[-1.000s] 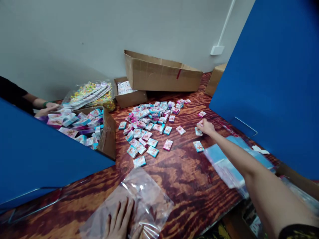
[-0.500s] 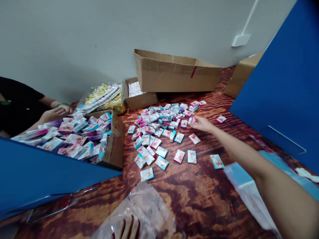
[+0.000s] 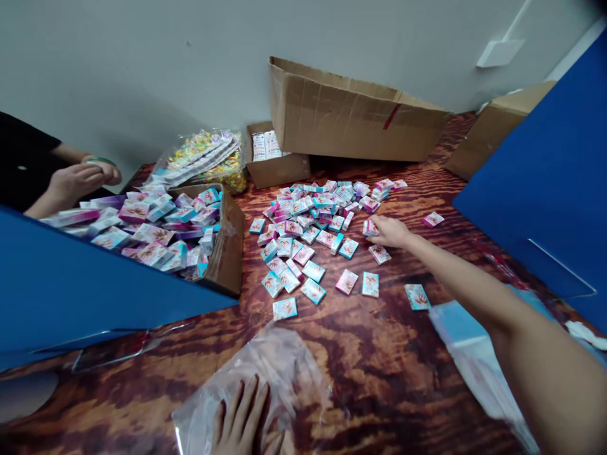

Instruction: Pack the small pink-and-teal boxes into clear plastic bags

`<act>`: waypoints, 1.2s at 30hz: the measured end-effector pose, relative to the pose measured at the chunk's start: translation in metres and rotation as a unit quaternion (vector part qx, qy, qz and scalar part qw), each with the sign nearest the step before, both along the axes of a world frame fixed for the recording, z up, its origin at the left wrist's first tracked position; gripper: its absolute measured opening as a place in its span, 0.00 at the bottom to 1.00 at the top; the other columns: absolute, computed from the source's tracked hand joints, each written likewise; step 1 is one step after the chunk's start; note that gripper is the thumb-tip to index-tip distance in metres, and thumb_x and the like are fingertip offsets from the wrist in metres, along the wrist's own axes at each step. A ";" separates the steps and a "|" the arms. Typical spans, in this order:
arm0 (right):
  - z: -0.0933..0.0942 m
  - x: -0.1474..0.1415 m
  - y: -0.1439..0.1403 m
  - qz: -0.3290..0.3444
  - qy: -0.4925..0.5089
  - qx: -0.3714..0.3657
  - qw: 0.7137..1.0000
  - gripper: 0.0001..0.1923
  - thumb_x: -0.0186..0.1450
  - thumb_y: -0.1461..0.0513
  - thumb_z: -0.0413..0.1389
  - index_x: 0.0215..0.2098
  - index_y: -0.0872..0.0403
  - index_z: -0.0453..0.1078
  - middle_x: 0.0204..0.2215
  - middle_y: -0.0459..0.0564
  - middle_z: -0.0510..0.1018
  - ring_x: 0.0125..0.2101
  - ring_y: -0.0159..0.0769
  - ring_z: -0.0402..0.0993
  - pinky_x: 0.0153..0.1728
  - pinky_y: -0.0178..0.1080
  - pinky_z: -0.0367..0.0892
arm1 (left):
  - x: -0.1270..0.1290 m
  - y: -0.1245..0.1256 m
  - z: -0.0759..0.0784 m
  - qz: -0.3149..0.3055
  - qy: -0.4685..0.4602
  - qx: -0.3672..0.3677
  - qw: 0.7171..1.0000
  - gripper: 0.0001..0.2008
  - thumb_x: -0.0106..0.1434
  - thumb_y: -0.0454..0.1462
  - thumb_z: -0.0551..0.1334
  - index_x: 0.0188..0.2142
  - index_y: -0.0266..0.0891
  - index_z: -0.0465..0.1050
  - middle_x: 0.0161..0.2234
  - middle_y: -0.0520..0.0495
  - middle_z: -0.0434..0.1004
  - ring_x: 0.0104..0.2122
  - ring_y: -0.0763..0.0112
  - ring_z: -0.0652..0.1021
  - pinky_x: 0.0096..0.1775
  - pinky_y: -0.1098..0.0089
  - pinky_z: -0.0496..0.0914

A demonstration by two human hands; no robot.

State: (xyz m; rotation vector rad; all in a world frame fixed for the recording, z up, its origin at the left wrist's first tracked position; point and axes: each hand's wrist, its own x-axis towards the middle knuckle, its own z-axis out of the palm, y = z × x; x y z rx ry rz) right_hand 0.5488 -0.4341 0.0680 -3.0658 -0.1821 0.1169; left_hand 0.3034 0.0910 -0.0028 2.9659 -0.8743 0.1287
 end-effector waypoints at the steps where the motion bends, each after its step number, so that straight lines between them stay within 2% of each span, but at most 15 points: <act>1: 0.008 -0.015 0.007 -0.003 -0.020 0.017 1.000 0.23 0.62 0.50 0.54 0.48 0.56 0.62 0.43 0.59 0.74 0.41 0.47 0.72 0.38 0.40 0.63 | 0.000 -0.004 0.005 0.001 -0.001 -0.007 1.000 0.38 0.62 0.47 0.57 0.68 0.47 0.42 0.64 0.44 0.58 0.64 0.53 0.58 0.63 0.51 0.46; 3: 0.021 -0.054 0.029 0.026 -0.036 0.063 0.997 0.22 0.62 0.48 0.54 0.47 0.54 0.62 0.42 0.55 0.74 0.41 0.44 0.72 0.38 0.38 0.62 | 0.000 -0.010 0.014 -0.002 -0.007 -0.019 1.000 0.38 0.62 0.48 0.57 0.67 0.45 0.43 0.64 0.44 0.57 0.64 0.53 0.57 0.62 0.51 0.47; 6: 0.023 -0.125 0.076 0.079 0.036 0.082 0.993 0.22 0.61 0.48 0.56 0.47 0.52 0.63 0.41 0.53 0.75 0.38 0.43 0.73 0.36 0.37 0.62 | 0.000 -0.014 0.022 -0.004 0.009 -0.021 1.000 0.37 0.62 0.51 0.57 0.67 0.45 0.47 0.64 0.43 0.58 0.63 0.52 0.58 0.61 0.50 0.50; 9: 0.011 -0.186 0.119 0.039 0.113 0.021 0.993 0.22 0.61 0.50 0.56 0.50 0.51 0.62 0.45 0.56 0.74 0.39 0.45 0.73 0.34 0.39 0.64 | 0.000 -0.015 0.025 -0.005 0.034 -0.012 0.999 0.35 0.61 0.53 0.56 0.65 0.45 0.53 0.63 0.41 0.59 0.62 0.49 0.60 0.60 0.48 0.52; 12: -0.001 -0.216 0.135 0.000 0.116 0.010 0.993 0.30 0.61 0.50 0.57 0.58 0.49 0.58 0.53 0.60 0.68 0.46 0.50 0.70 0.36 0.42 0.67 | 0.000 -0.018 0.029 -0.003 0.046 0.006 0.999 0.33 0.61 0.54 0.56 0.63 0.48 0.57 0.63 0.39 0.60 0.61 0.45 0.61 0.58 0.42 0.51; 14: -0.003 -0.223 0.129 0.024 0.086 0.062 0.994 0.39 0.61 0.51 0.57 0.65 0.48 0.47 0.58 0.60 0.61 0.52 0.52 0.66 0.41 0.43 0.67 | 0.001 -0.021 0.033 -0.009 0.048 0.017 0.999 0.31 0.61 0.54 0.56 0.62 0.50 0.61 0.62 0.38 0.60 0.60 0.42 0.61 0.57 0.38 0.49; 16: -0.004 -0.228 0.118 0.069 0.043 0.117 0.990 0.43 0.62 0.52 0.56 0.68 0.48 0.39 0.61 0.59 0.57 0.56 0.50 0.62 0.48 0.45 0.66 | 0.002 -0.023 0.035 -0.019 0.041 0.016 0.999 0.29 0.61 0.53 0.56 0.60 0.50 0.63 0.62 0.37 0.61 0.60 0.41 0.60 0.57 0.35 0.46; 18: -0.006 -0.233 0.107 0.099 0.003 0.140 0.985 0.38 0.64 0.56 0.53 0.68 0.49 0.42 0.59 0.58 0.59 0.56 0.48 0.61 0.52 0.45 0.63 | 0.005 -0.024 0.035 -0.033 0.036 0.004 0.999 0.29 0.62 0.53 0.56 0.60 0.47 0.64 0.61 0.35 0.61 0.61 0.42 0.60 0.57 0.35 0.47; 21: -0.010 -0.240 0.098 0.097 -0.030 0.142 0.985 0.29 0.67 0.58 0.49 0.65 0.49 0.51 0.52 0.57 0.66 0.50 0.46 0.66 0.50 0.46 0.64 | 0.008 -0.026 0.029 -0.064 0.042 -0.037 0.996 0.28 0.63 0.52 0.56 0.58 0.41 0.65 0.61 0.34 0.60 0.61 0.46 0.60 0.58 0.41 0.54; 24: -0.014 -0.243 0.099 0.084 -0.061 0.154 0.983 0.27 0.68 0.57 0.48 0.65 0.47 0.53 0.50 0.56 0.68 0.49 0.45 0.67 0.50 0.45 0.65 | 0.011 -0.029 0.021 -0.081 0.055 -0.087 0.991 0.26 0.65 0.49 0.54 0.56 0.35 0.65 0.60 0.33 0.61 0.60 0.51 0.63 0.58 0.50 0.61; 27: -0.021 -0.243 0.100 0.096 -0.072 0.151 0.981 0.25 0.68 0.56 0.48 0.63 0.47 0.57 0.49 0.55 0.68 0.48 0.44 0.67 0.49 0.45 0.66 | 0.011 -0.034 0.016 -0.083 0.063 -0.109 0.989 0.24 0.66 0.47 0.52 0.56 0.35 0.63 0.58 0.34 0.64 0.58 0.55 0.66 0.57 0.55 0.64; 32: -0.035 -0.245 0.098 0.118 -0.076 0.179 0.974 0.23 0.69 0.57 0.47 0.62 0.47 0.58 0.51 0.55 0.67 0.50 0.42 0.67 0.50 0.43 0.67 | 0.007 -0.044 0.015 -0.065 0.053 -0.100 0.991 0.29 0.65 0.50 0.55 0.58 0.34 0.60 0.58 0.31 0.62 0.57 0.51 0.66 0.55 0.53 0.65; 36: -0.036 -0.248 0.098 0.107 -0.098 0.204 0.968 0.22 0.70 0.57 0.46 0.61 0.47 0.59 0.52 0.55 0.66 0.51 0.41 0.67 0.52 0.43 0.66 | 0.006 -0.050 0.020 -0.051 0.054 -0.077 0.994 0.28 0.64 0.51 0.55 0.56 0.34 0.63 0.57 0.30 0.62 0.57 0.48 0.66 0.56 0.51 0.64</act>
